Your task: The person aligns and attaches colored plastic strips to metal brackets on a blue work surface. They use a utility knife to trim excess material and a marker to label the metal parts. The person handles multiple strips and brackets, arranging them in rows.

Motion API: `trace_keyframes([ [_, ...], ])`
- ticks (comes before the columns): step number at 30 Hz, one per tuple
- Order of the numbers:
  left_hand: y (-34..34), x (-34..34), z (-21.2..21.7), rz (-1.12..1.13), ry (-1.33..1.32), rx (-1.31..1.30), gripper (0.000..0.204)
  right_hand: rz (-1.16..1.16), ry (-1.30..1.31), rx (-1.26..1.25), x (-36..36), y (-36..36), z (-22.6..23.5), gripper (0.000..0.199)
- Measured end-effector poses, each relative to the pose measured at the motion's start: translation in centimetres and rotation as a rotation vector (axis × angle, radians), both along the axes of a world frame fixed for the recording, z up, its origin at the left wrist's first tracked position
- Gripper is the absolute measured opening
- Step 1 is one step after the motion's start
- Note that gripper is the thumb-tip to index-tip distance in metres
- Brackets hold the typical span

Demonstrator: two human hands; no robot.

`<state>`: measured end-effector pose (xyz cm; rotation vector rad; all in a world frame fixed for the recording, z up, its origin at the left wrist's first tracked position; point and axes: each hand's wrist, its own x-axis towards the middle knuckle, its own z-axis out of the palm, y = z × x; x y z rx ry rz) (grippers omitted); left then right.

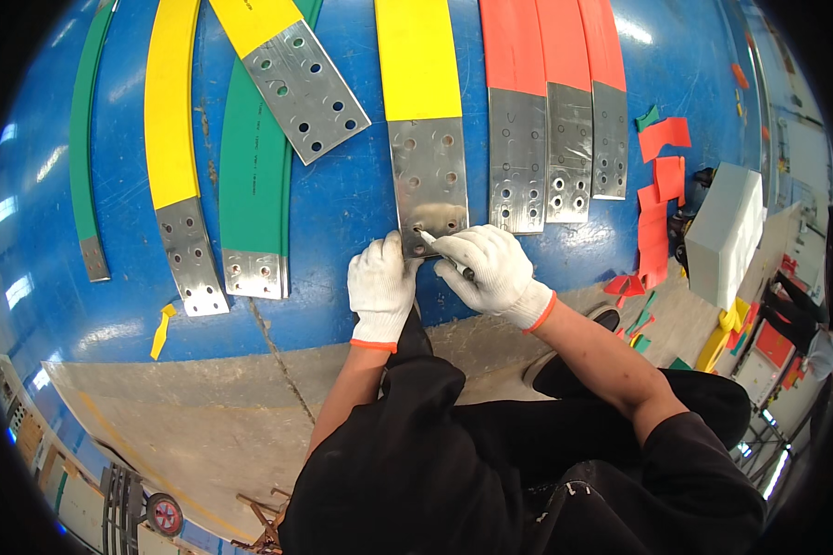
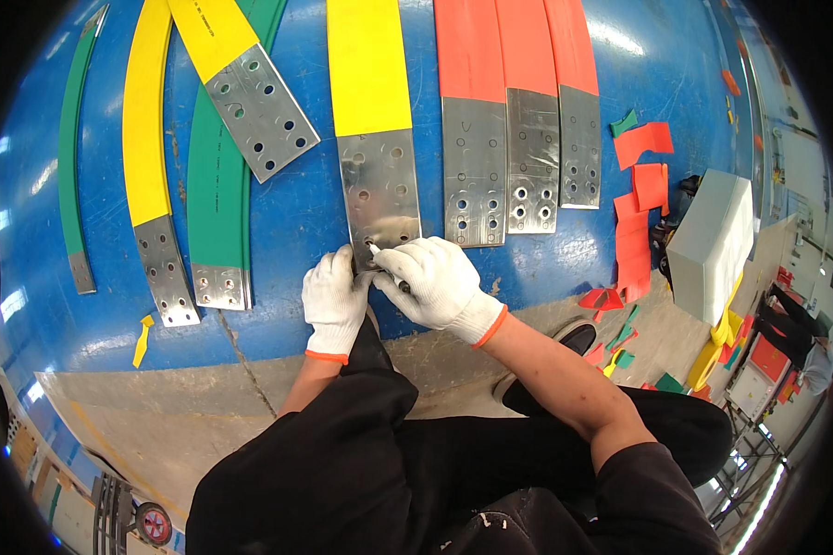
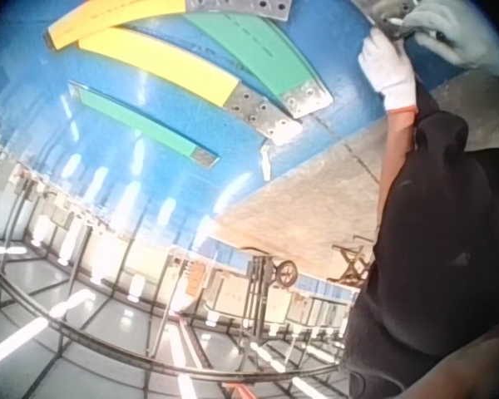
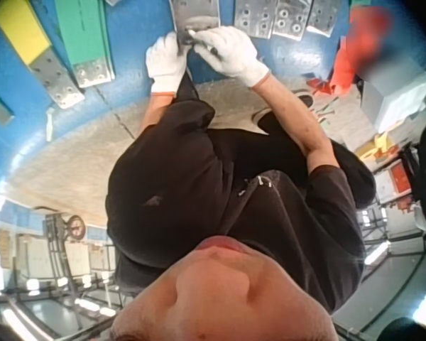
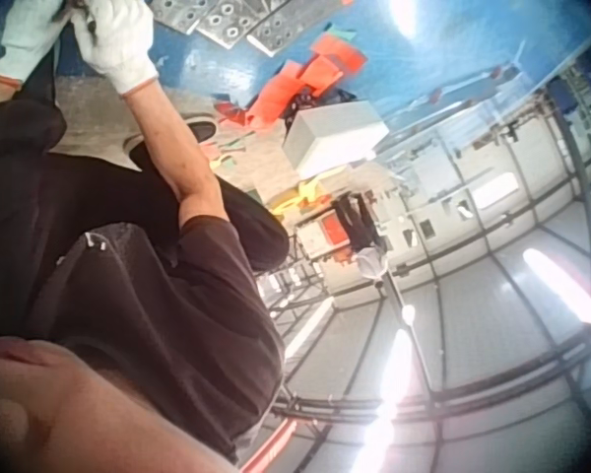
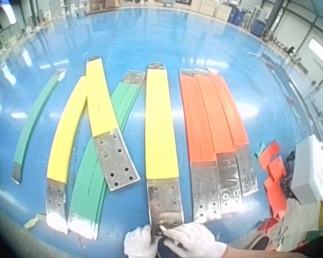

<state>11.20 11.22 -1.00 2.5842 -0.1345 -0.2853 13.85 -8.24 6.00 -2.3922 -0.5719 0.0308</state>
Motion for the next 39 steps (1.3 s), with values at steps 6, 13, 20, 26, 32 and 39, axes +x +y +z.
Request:
trace_keyframes([
  [6, -0.1, 0.0, 0.0, 0.001, -0.013, -0.009, 0.055, -0.016, 0.061, 0.055, -0.1, -0.1, -0.7, 0.030],
  [13, 0.0, -0.1, -0.1, -0.002, -0.040, -0.002, 0.055, -0.071, 0.117, 0.147, 0.5, 0.2, -0.6, 0.030],
  [20, 0.0, 0.0, -0.2, -0.006, -0.039, -0.015, 0.041, -0.049, -0.018, -0.105, 0.9, 1.6, 0.5, 0.019],
  [26, 0.0, 0.0, -0.3, 0.003, -0.080, -0.027, 0.030, -0.094, 0.049, -0.225, 1.2, 3.3, 1.5, 0.022],
  [32, 0.0, 0.2, 0.5, -0.010, 0.025, 0.006, 0.047, -0.113, 0.014, 0.006, 0.0, 0.9, 2.1, 0.025],
  [39, -0.1, 0.0, -0.1, -0.005, 0.011, 0.029, 0.056, 0.045, 0.063, 0.004, -2.8, -0.7, 1.9, 0.030],
])
